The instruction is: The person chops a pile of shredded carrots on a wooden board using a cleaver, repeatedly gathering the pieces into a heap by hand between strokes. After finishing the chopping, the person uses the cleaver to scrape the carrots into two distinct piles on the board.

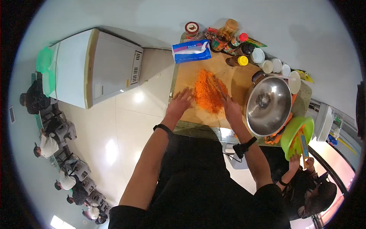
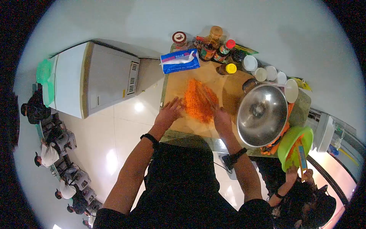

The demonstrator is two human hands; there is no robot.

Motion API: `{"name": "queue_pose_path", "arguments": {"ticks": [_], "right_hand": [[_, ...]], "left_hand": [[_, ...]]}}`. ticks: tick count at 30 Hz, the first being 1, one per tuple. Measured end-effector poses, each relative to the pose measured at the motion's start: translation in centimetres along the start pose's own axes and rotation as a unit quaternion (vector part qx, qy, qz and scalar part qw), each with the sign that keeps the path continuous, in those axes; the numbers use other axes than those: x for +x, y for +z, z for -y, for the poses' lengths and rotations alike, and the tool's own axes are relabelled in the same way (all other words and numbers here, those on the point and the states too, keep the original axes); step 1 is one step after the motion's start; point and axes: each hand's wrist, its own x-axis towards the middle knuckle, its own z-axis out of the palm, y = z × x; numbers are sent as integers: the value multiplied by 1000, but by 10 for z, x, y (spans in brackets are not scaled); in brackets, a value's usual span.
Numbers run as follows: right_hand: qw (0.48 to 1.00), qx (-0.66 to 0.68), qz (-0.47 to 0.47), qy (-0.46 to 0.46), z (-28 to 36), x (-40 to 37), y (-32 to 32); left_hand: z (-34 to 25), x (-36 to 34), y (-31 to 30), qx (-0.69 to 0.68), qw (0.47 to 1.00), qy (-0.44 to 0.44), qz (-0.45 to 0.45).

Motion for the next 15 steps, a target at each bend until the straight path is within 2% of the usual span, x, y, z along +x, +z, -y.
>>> {"name": "queue_pose_path", "arguments": {"ticks": [1,3,4,6,8,10,12,13,15], "right_hand": [[1000,1,2,-1,-1,1,4],[992,13,-102,-67,-3,0,22],[993,15,-102,-63,-7,3,33],[999,25,-37,25,-22,1,44],[999,28,-22,32,-9,-2,26],[999,36,-9,33,-2,-1,18],[998,38,11,47,2,-17,23],[998,37,12,51,3,-22,32],[994,81,-63,31,9,-30,46]], "left_hand": [[0,0,0,9,1000,1,-11],[2,-3,3,18,1000,0,-15],[7,1,6,42,999,6,-10],[-3,-1,7,56,998,20,-7],[-2,-5,-16,32,999,3,-8],[-6,-3,-15,2,1000,-20,10],[-3,-2,1,28,999,-13,-39],[-3,-3,-5,26,999,-10,-37],[-3,-4,-11,-8,1000,-1,0]]}}
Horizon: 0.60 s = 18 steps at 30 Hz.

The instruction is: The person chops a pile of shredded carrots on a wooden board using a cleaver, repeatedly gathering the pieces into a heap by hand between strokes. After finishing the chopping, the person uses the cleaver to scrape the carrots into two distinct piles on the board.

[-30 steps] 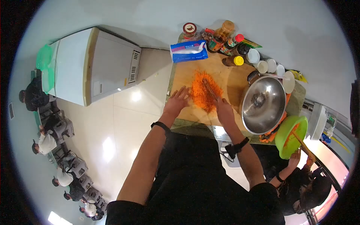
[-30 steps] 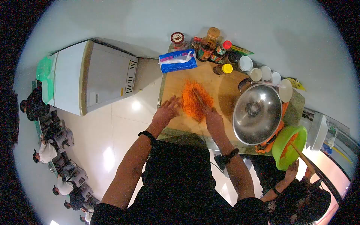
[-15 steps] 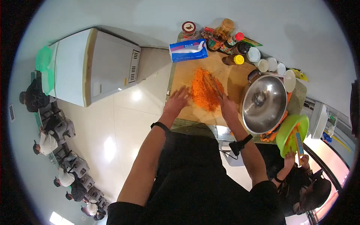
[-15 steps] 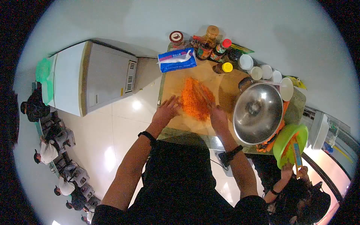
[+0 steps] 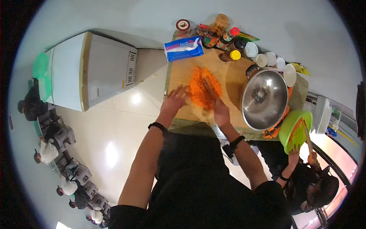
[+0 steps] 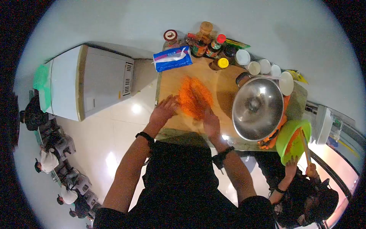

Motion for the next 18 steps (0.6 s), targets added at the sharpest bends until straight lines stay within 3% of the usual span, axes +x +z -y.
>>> {"name": "queue_pose_path", "arguments": {"ticks": [4,7,10,12,16,18], "right_hand": [[996,-75,54,-10,12,8,2],[996,-41,68,26,11,22,-12],[997,70,19,-28,9,22,-21],[995,71,33,55,13,14,-27],[994,55,56,81,9,-2,-22],[963,253,-88,17,4,-7,3]], "left_hand": [[2,-5,-1,25,1000,-4,14],[3,4,-2,26,999,-15,11],[1,2,1,45,999,0,7],[-2,-1,6,72,997,-1,6],[1,1,16,83,997,2,-6],[5,1,14,57,998,15,-6]]}}
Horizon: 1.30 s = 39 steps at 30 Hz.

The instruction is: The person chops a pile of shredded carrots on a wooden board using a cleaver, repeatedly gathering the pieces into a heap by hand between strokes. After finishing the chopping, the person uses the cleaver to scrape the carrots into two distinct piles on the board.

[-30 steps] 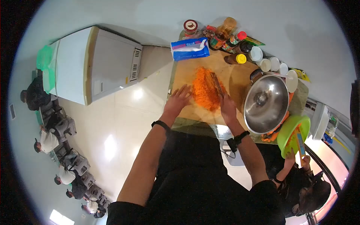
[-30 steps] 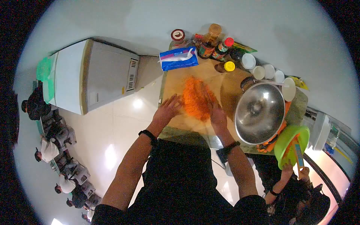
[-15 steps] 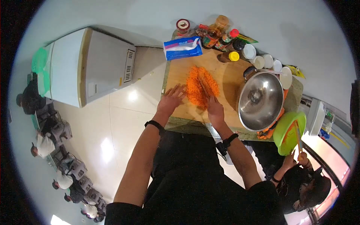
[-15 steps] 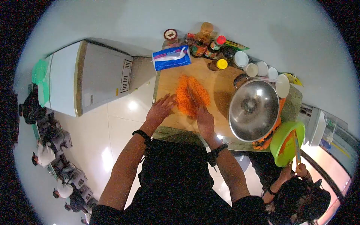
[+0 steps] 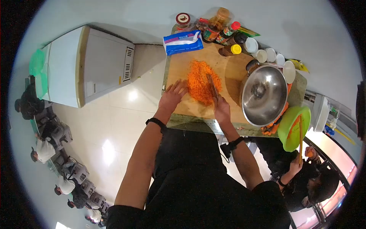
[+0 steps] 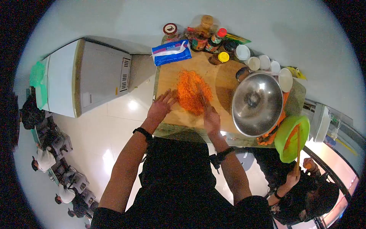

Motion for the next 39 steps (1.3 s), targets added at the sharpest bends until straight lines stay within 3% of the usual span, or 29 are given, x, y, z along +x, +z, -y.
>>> {"name": "queue_pose_path", "arguments": {"ticks": [1,3,4,6,10,12,15,18,22,24,27,34,37,39], "right_hand": [[1000,0,3,-1,3,3,2],[979,-122,73,146,13,8,4],[979,-122,73,148,13,11,6],[963,-255,78,47,11,13,3],[984,-152,70,66,14,30,-21],[975,-220,36,21,25,31,-35],[961,-270,39,38,29,40,-37],[937,-346,32,35,16,42,-22],[940,-333,60,46,13,25,-5],[933,-325,134,71,22,18,-6],[957,-272,82,63,22,14,-15],[947,-294,119,51,20,5,-3],[960,-251,82,94,20,7,11],[974,-224,28,29,20,12,23]], "left_hand": [[0,1,-3,-1,1000,-3,0],[-3,1,-6,-31,998,-35,33],[-1,2,-6,-31,998,-34,34],[-2,0,-4,-23,999,-25,28],[1,0,-4,-8,1000,5,6],[0,3,-6,-16,1000,-4,16],[-1,-1,-12,-4,998,-17,55],[0,2,3,19,999,-14,27],[2,0,15,4,1000,-20,5],[4,-1,12,0,1000,1,-9],[4,1,9,12,1000,0,18],[2,-2,4,-2,1000,-5,8],[4,-1,5,0,999,-2,-49],[5,-2,6,-64,998,-10,-28]]}}
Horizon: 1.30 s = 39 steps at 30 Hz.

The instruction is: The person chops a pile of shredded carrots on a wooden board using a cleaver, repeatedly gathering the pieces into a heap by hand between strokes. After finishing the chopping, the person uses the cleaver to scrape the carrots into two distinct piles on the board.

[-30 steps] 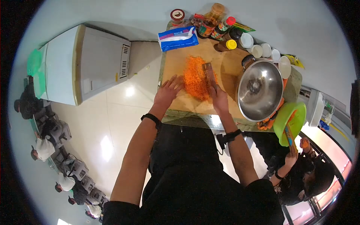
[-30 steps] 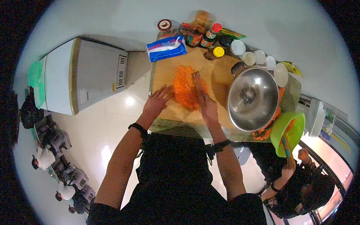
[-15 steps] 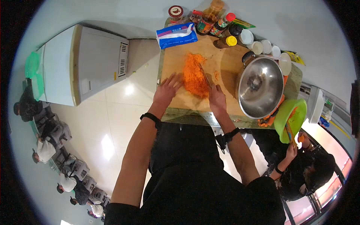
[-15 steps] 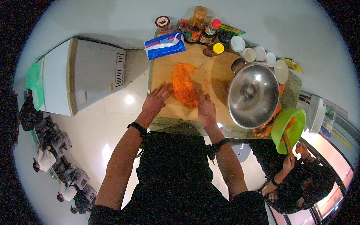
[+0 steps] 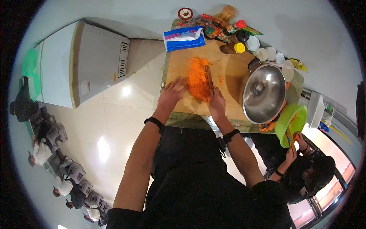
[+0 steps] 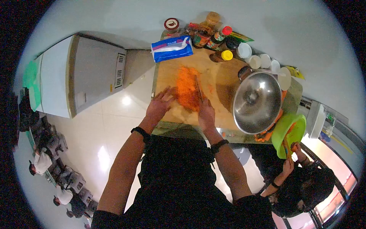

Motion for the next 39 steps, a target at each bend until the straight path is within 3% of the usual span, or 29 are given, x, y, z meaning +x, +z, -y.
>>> {"name": "queue_pose_path", "arguments": {"ticks": [4,6,9,14,17,19,28,34,36,37,39], "right_hand": [[1000,-19,9,19,5,0,-5],[993,-35,74,85,8,10,-14],[995,-48,70,53,10,0,-24],[995,-74,47,50,11,-16,6],[991,-16,81,105,18,-6,9],[983,-74,103,134,21,2,3],[995,-85,59,16,4,-13,-46],[990,-113,85,23,-11,-24,-3],[989,-122,63,63,-2,-18,13],[985,-115,98,81,-3,-15,14],[988,-123,80,57,-5,-9,13]], "left_hand": [[-2,-1,6,49,998,17,-18],[1,1,5,60,998,6,11],[-2,1,0,7,1000,-1,-11],[-7,2,-6,38,999,-3,12],[-9,1,-3,53,998,-14,16],[0,8,-6,45,998,-24,22],[-3,0,0,2,1000,9,2],[-4,0,-5,15,999,-1,28],[-5,-1,-5,51,999,-2,14],[-3,2,-3,54,998,-3,16],[-7,5,0,63,997,-4,52]]}}
